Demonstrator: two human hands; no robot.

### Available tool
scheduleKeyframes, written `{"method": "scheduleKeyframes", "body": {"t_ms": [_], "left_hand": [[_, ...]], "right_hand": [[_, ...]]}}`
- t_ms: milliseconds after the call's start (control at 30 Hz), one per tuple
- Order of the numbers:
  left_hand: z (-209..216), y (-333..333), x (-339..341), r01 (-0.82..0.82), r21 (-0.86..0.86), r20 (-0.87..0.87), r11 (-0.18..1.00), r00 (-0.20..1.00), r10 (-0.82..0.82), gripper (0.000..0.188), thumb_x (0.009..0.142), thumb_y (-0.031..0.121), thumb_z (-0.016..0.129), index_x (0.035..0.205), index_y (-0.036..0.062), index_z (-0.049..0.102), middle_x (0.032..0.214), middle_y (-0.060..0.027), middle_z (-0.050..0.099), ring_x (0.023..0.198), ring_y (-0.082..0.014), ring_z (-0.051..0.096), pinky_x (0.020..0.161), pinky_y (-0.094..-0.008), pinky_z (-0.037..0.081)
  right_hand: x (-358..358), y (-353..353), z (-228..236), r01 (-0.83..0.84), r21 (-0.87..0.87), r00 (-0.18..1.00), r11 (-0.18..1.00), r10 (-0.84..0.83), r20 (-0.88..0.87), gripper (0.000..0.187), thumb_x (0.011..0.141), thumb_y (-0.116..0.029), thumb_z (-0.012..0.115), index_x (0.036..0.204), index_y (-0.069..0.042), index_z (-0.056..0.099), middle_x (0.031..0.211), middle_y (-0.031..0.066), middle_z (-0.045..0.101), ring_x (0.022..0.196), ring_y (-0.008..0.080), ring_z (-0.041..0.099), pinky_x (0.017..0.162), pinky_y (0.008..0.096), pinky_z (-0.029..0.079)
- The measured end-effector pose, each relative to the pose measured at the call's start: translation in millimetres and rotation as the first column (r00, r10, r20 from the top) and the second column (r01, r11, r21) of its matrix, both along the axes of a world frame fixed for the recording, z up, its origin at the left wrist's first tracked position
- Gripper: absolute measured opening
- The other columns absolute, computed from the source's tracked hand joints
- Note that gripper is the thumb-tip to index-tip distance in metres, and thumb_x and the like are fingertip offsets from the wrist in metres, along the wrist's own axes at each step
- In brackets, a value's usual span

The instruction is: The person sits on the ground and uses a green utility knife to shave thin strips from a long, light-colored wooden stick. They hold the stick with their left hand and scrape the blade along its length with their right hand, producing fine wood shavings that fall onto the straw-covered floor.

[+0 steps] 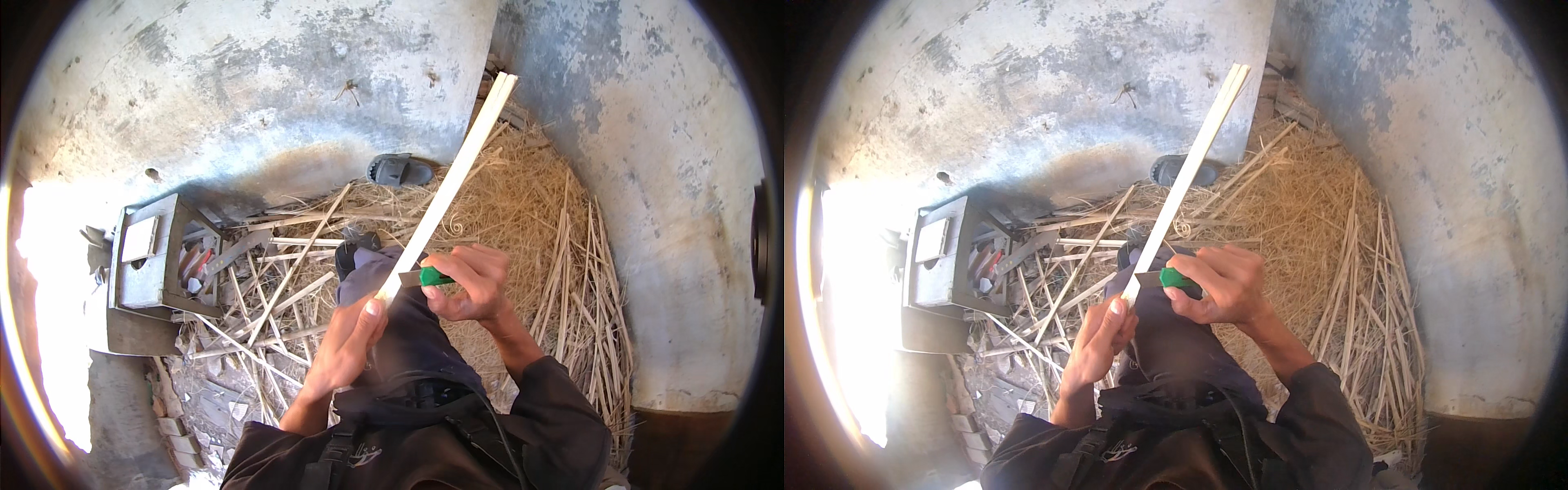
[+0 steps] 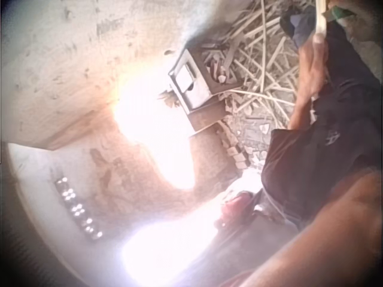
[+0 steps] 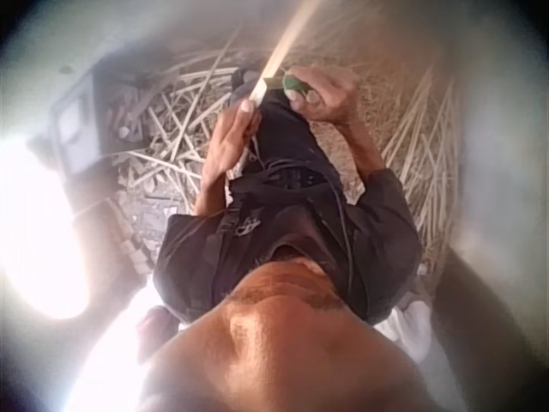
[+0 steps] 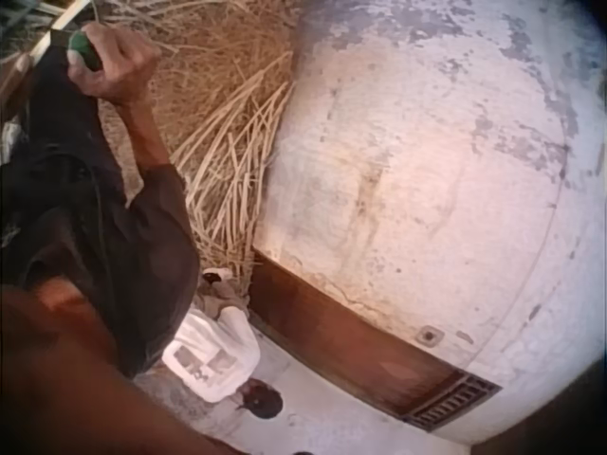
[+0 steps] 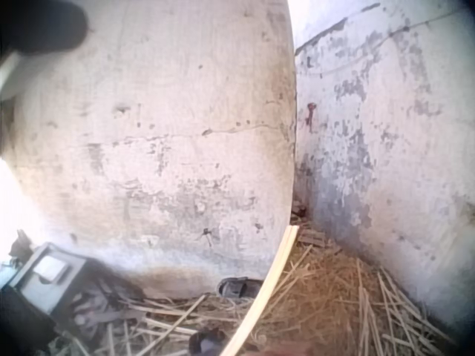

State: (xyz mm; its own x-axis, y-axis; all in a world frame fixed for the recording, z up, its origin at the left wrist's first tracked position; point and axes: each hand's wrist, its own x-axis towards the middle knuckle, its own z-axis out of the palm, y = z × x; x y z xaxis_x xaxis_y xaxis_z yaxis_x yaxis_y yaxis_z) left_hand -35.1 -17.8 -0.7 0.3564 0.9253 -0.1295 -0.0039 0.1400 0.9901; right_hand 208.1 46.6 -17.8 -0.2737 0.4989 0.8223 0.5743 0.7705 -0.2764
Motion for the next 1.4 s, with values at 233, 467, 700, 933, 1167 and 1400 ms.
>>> {"method": "scheduleKeyframes", "body": {"t_ms": [233, 467, 700, 933, 1167, 1400], "left_hand": [[0.5, -7.4, 0.6, -0.014, -0.027, -0.013, 1.000, 1.000, 0.014, 0.056, 0.118, 0.054, 0.042, 0.083, 0.0109, 0.045, 0.072, 0.0064, 0.034, 0.062, -0.0065, 0.028, 0.055, -0.0276, 0.022], [-20.4, -25.9, -10.3, 0.015, -0.057, -0.040, 0.998, 0.999, -0.017, 0.058, 0.119, 0.054, 0.041, 0.081, 0.0107, 0.045, 0.071, 0.0060, 0.036, 0.061, -0.0072, 0.030, 0.054, -0.0282, 0.024], [-18.7, -50.0, -32.4, 0.098, -0.108, -0.235, 0.989, 0.965, -0.121, 0.061, 0.119, 0.055, 0.038, 0.079, 0.0098, 0.049, 0.069, 0.0046, 0.041, 0.063, -0.0096, 0.036, 0.058, -0.0308, 0.030], [-31.9, -61.3, -51.9, 0.105, -0.260, -0.319, 0.960, 0.929, -0.188, 0.059, 0.120, 0.047, 0.038, 0.080, 0.0065, 0.055, 0.067, 0.0009, 0.046, 0.063, -0.0126, 0.043, 0.060, -0.0333, 0.037], [-22.6, -18.8, -23.2, 0.022, -0.090, -0.092, 0.996, 0.995, -0.030, 0.044, 0.120, 0.045, 0.046, 0.099, 0.0073, 0.056, 0.077, 0.0054, 0.045, 0.064, -0.0048, 0.036, 0.054, -0.0243, 0.030], [-11.6, 4.2, 3.8, 0.235, 0.245, -0.455, 0.940, 0.884, -0.102, 0.027, 0.115, 0.029, 0.058, 0.114, 0.0021, 0.061, 0.086, -0.0121, 0.066, 0.079, -0.0238, 0.065, 0.072, -0.0420, 0.048]], "right_hand": [[3.7, -2.3, 3.3, 0.030, 0.042, 0.998, 0.999, -0.032, 0.054, 0.021, 0.086, -0.031, 0.083, 0.095, -0.014, 0.078, 0.065, -0.0039, 0.055, 0.051, 0.0154, 0.052, 0.049, 0.0322, 0.040], [31.4, 26.8, -7.3, 0.137, -0.018, 0.963, 0.990, -0.138, -0.233, 0.026, 0.095, -0.029, 0.076, 0.100, -0.004, 0.080, 0.072, 0.0022, 0.072, 0.056, 0.0102, 0.065, 0.047, 0.0288, 0.048], [81.4, 56.0, -8.1, 0.270, -0.020, 0.942, 0.963, -0.268, -0.201, 0.029, 0.103, -0.029, 0.068, 0.113, -0.005, 0.080, 0.074, 0.0017, 0.074, 0.058, 0.0074, 0.064, 0.046, 0.0252, 0.047], [140.1, 70.6, 16.5, 0.328, -0.332, 0.696, 0.884, -0.464, -0.548, 0.032, 0.112, -0.033, 0.057, 0.109, -0.008, 0.076, 0.068, -0.0069, 0.052, 0.053, 0.0048, 0.036, 0.048, 0.0241, 0.028], [72.4, 46.5, -7.1, -0.320, -0.444, 0.702, 0.837, -0.104, -0.704, 0.044, 0.110, -0.042, 0.062, 0.137, -0.008, 0.071, 0.074, -0.0082, 0.049, 0.058, -0.0001, 0.039, 0.046, 0.0177, 0.030], [12.7, 12.0, -3.3, -0.688, -0.478, 0.503, 0.545, -0.116, -0.856, 0.036, 0.111, -0.028, 0.063, 0.128, 0.002, 0.073, 0.071, -0.0067, 0.050, 0.058, 0.0006, 0.040, 0.049, 0.0209, 0.028]]}}
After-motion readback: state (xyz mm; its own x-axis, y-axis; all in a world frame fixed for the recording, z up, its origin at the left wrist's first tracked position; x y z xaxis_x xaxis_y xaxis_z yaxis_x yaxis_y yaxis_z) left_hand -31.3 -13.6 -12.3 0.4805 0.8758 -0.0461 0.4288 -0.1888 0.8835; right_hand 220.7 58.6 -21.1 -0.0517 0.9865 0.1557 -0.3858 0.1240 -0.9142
